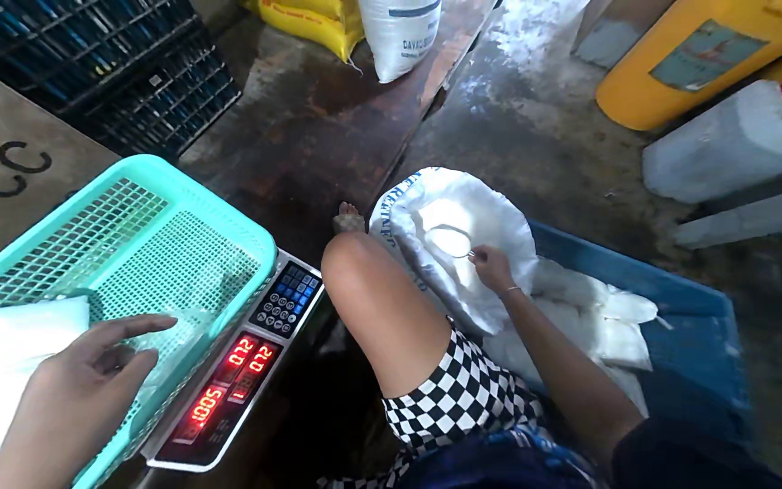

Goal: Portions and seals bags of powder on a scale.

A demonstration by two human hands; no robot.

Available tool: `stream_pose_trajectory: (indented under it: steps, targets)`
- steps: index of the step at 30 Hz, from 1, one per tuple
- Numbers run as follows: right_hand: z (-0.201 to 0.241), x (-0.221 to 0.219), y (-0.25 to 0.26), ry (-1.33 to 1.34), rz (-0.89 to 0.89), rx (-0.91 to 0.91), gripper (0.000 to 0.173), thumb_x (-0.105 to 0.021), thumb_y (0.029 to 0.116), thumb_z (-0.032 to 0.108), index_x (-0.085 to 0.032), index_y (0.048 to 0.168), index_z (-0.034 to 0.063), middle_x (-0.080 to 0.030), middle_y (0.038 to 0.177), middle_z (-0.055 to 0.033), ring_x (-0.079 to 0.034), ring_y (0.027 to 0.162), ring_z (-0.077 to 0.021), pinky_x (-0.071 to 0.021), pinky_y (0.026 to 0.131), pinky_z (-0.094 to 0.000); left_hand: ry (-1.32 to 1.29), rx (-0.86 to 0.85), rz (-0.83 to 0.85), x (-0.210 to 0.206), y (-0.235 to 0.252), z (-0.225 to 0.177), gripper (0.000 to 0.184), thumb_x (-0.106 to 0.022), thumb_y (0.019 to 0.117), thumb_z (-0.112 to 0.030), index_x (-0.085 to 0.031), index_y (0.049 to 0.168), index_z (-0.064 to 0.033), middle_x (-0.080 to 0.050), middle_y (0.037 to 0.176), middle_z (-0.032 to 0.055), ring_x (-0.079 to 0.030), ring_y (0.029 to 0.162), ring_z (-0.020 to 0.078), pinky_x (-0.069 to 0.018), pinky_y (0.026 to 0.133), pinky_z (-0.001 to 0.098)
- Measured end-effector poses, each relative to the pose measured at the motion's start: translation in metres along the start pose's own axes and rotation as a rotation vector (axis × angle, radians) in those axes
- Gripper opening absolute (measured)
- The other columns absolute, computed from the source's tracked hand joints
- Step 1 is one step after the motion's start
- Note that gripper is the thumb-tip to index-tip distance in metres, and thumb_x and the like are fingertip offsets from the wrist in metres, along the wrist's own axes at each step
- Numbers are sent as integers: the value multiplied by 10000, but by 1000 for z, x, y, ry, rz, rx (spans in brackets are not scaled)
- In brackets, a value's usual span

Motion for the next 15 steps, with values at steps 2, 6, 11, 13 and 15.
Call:
stream_pose_trajectory:
  steps: [2, 6, 11, 13, 15]
  targets:
    - [-6, 7, -1, 43, 3, 0, 307, -585, 1035, 97, -635, 1272, -91, -661, 1207, -284, -640, 1139, -362, -469, 1044, -472, 3, -21, 2, -3, 1, 2, 340, -534, 884, -90, -686, 1188, -75, -669, 1212, 89, -516, 659, 32, -439, 598, 267]
    - [-7, 18, 0, 64, -48, 33, 317, -588, 1038, 105, -633, 1284, -89, -666, 1213, -282, -646, 1140, -351, -471, 1043, -457, -3, -14, -34, -6, 5, 6, 339, -545, 886, -123, -700, 1187, -129, -689, 1132, 48, -490, 596, 36, -421, 546, 276]
    - [2, 29, 6, 138, -96, 88, 300, -625, 1018, 94, -654, 1240, -104, -684, 1170, -282, -666, 1095, -347, -494, 1014, -454, -10, 32, -103, -3, 8, 15, 324, -580, 918, -120, -703, 1218, -122, -635, 772, 24, -442, 528, 49, -396, 515, 280]
    - [10, 35, 11, 168, -86, 110, 301, -627, 1015, 93, -653, 1239, -106, -683, 1164, -283, -668, 1082, -346, -500, 1007, -460, -31, 31, -140, 0, 8, 15, 281, -628, 950, -130, -696, 1222, -109, -643, 786, 48, -464, 545, 65, -426, 542, 298]
    - [24, 42, 12, 172, -87, 136, 287, -633, 1009, 80, -657, 1227, -106, -685, 1151, -281, -671, 1065, -348, -505, 997, -468, -11, 30, -184, 3, 7, 13, 298, -747, 931, -208, -708, 1204, -95, -653, 791, 76, -487, 562, 99, -447, 567, 346]
Point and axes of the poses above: each hand's wrist, its own y-axis towards the middle knuckle, its own x-axis out of the back of the hand, z = x × y, the point moved 5 cm from there along y, towards the middle knuckle
